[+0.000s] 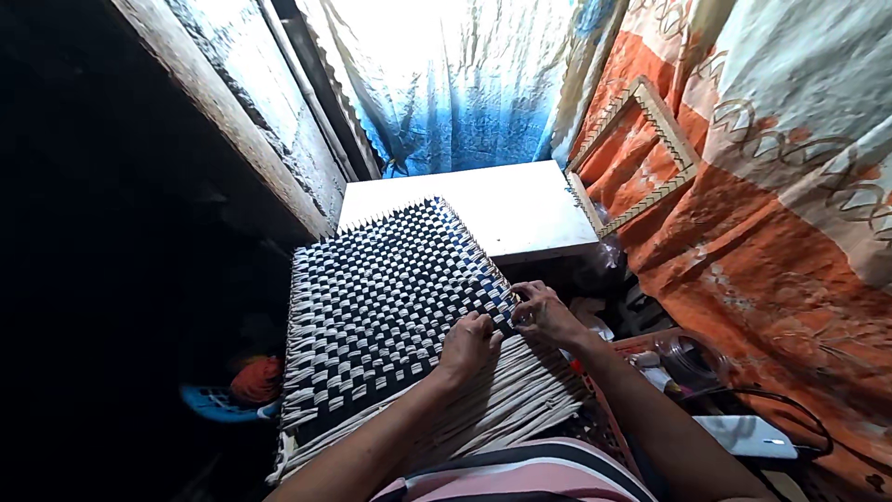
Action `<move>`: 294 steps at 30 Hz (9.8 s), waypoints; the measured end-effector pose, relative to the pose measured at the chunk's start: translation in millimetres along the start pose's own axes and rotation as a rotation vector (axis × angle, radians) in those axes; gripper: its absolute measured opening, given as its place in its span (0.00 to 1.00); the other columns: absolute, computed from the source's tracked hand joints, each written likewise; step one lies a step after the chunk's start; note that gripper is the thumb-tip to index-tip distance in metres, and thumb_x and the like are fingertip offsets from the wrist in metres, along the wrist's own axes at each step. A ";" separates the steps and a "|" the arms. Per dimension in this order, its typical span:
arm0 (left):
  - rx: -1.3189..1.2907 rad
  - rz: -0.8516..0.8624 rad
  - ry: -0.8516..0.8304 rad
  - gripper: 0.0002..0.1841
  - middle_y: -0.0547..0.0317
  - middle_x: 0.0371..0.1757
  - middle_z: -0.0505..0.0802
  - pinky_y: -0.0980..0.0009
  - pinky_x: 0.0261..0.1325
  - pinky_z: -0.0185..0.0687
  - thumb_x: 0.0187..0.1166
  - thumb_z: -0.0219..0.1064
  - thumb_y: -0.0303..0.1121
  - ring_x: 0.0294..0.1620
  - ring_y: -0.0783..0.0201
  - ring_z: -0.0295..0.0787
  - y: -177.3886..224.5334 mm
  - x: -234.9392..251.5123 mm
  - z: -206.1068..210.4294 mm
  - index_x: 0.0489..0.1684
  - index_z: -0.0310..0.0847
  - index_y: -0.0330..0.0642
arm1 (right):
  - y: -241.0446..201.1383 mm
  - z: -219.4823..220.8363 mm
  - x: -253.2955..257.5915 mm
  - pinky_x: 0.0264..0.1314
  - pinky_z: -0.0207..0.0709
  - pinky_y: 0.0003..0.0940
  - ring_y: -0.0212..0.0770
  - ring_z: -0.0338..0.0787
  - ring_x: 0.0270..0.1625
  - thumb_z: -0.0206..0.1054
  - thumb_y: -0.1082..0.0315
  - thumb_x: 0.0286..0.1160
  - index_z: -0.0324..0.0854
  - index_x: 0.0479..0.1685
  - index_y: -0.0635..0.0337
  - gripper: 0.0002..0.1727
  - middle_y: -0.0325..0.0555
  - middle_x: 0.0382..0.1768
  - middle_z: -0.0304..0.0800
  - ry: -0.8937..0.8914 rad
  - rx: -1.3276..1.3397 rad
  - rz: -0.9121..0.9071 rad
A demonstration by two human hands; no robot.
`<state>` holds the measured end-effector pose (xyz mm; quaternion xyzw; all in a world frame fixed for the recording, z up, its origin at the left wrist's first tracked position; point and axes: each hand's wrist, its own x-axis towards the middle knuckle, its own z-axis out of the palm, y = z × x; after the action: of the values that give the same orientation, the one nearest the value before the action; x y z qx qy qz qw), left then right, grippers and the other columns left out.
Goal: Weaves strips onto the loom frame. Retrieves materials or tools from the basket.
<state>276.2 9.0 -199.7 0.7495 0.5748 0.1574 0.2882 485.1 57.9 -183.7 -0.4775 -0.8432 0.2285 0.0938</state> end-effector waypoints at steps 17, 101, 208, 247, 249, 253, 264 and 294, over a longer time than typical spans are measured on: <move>-0.054 0.063 -0.069 0.15 0.38 0.60 0.88 0.53 0.71 0.80 0.80 0.68 0.32 0.62 0.48 0.87 -40.3 5.1 -35.2 0.59 0.84 0.31 | 5.7 -9.0 13.4 0.77 0.69 0.56 0.54 0.80 0.75 0.74 0.60 0.69 0.94 0.47 0.56 0.13 0.51 0.65 0.88 0.020 -0.028 -0.225; -0.034 -0.075 0.017 0.20 0.46 0.59 0.92 0.50 0.69 0.80 0.69 0.80 0.43 0.62 0.52 0.88 -156.3 -140.6 -102.8 0.51 0.91 0.36 | -146.8 86.2 74.8 0.60 0.80 0.62 0.60 0.86 0.65 0.70 0.39 0.70 0.86 0.57 0.61 0.32 0.59 0.62 0.87 -0.291 -0.259 -0.416; 0.207 -0.196 -0.064 0.26 0.40 0.61 0.88 0.44 0.71 0.76 0.73 0.74 0.53 0.68 0.40 0.82 -76.3 -71.0 -60.9 0.53 0.87 0.36 | -84.4 39.7 46.1 0.68 0.78 0.58 0.54 0.86 0.69 0.76 0.53 0.65 0.87 0.57 0.57 0.23 0.53 0.65 0.87 -0.331 -0.268 -0.221; 0.193 0.001 1.069 0.19 0.43 0.40 0.97 0.58 0.69 0.82 0.88 0.58 0.37 0.49 0.52 0.95 -140.7 -306.2 5.1 0.39 0.92 0.31 | -62.7 84.7 -132.6 0.61 0.88 0.51 0.58 0.93 0.64 0.46 0.31 0.83 0.91 0.57 0.55 0.39 0.56 0.60 0.94 0.429 -0.538 -0.441; 0.180 -0.023 1.074 0.19 0.43 0.41 0.97 0.57 0.67 0.84 0.88 0.58 0.36 0.49 0.51 0.96 -137.1 -306.7 2.2 0.41 0.92 0.30 | -63.7 86.7 -132.9 0.61 0.88 0.50 0.57 0.93 0.63 0.46 0.31 0.83 0.92 0.57 0.54 0.40 0.55 0.61 0.94 0.428 -0.540 -0.434; 0.177 -0.067 1.128 0.19 0.40 0.41 0.97 0.57 0.63 0.87 0.88 0.58 0.34 0.49 0.47 0.96 -140.4 -309.4 9.3 0.41 0.91 0.26 | -65.8 95.2 -132.8 0.59 0.88 0.48 0.56 0.94 0.63 0.45 0.30 0.82 0.93 0.55 0.53 0.40 0.54 0.59 0.95 0.473 -0.544 -0.453; 0.130 -0.076 1.190 0.20 0.46 0.35 0.96 0.73 0.51 0.90 0.89 0.54 0.34 0.38 0.65 0.95 -125.4 -301.4 13.1 0.42 0.90 0.26 | -55.5 93.9 -133.6 0.61 0.87 0.50 0.56 0.93 0.64 0.46 0.33 0.82 0.94 0.54 0.52 0.38 0.52 0.60 0.95 0.496 -0.502 -0.433; -0.127 0.045 1.045 0.16 0.61 0.35 0.96 0.68 0.70 0.79 0.82 0.66 0.43 0.45 0.71 0.91 -116.6 -308.0 3.9 0.33 0.93 0.42 | -111.9 53.2 -127.0 0.67 0.87 0.31 0.34 0.94 0.59 0.60 0.56 0.89 0.89 0.55 0.64 0.20 0.47 0.53 0.97 -0.197 0.856 -0.692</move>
<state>99.3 -265.2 -244.9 0.5641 0.6148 0.5511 0.0045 446.6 -114.8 -169.6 -0.0687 -0.7875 0.5501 0.2695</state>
